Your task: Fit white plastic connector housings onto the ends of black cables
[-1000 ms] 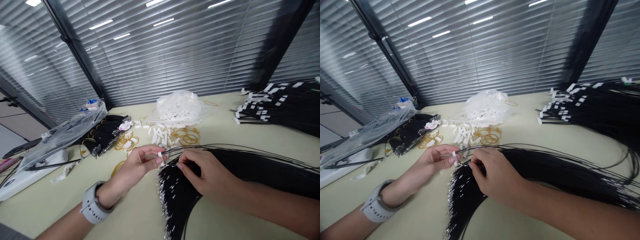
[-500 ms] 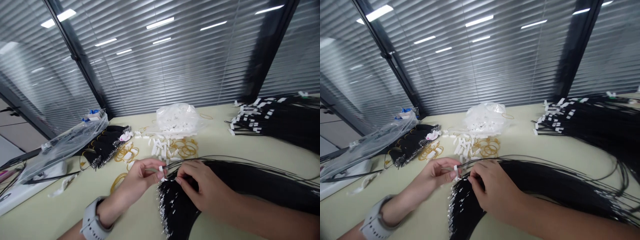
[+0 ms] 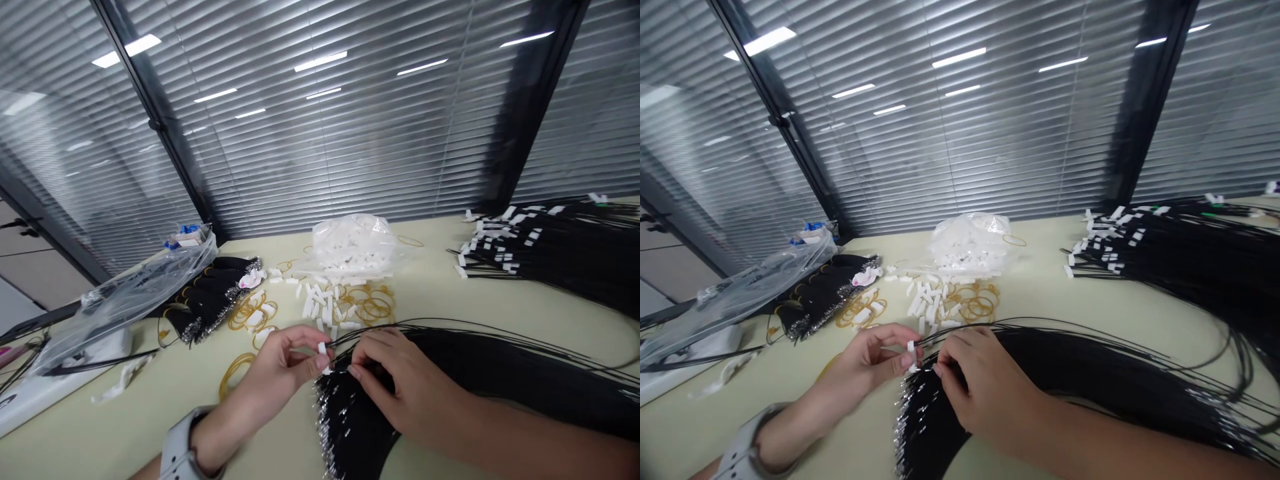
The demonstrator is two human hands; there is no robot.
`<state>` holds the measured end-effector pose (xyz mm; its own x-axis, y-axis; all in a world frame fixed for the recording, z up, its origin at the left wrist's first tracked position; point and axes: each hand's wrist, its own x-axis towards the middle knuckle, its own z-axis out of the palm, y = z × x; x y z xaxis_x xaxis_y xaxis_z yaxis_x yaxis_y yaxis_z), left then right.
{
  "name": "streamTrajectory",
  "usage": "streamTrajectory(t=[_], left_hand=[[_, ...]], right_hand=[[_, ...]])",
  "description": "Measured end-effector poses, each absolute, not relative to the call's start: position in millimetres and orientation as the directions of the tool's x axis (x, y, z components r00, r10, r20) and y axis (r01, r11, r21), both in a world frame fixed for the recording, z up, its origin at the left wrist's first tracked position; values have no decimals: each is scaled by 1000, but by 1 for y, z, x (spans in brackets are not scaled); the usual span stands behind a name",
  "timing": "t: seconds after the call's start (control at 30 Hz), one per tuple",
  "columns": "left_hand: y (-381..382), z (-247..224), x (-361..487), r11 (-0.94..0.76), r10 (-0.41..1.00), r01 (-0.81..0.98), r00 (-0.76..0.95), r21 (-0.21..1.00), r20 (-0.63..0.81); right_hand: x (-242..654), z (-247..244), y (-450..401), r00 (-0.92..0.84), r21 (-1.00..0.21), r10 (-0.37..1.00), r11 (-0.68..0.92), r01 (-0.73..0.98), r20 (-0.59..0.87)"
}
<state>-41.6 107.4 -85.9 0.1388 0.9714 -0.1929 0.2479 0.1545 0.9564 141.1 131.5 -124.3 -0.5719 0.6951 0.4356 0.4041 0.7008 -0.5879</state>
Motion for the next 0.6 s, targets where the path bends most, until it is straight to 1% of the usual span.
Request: streamTrajectory(t=[0.17, 0.4, 0.6], left_hand=[[106, -88, -40, 137, 976, 280, 128, 950, -178], [103, -86, -37, 149, 975, 316, 110, 937, -192], [97, -89, -32, 181, 971, 379, 77, 907, -226]], right_hand=[[143, -123, 131, -584, -582, 687, 708, 400, 433], [143, -124, 132, -623, -555, 660, 729, 399, 419], [144, -124, 132, -670, -482, 597, 788, 384, 441]])
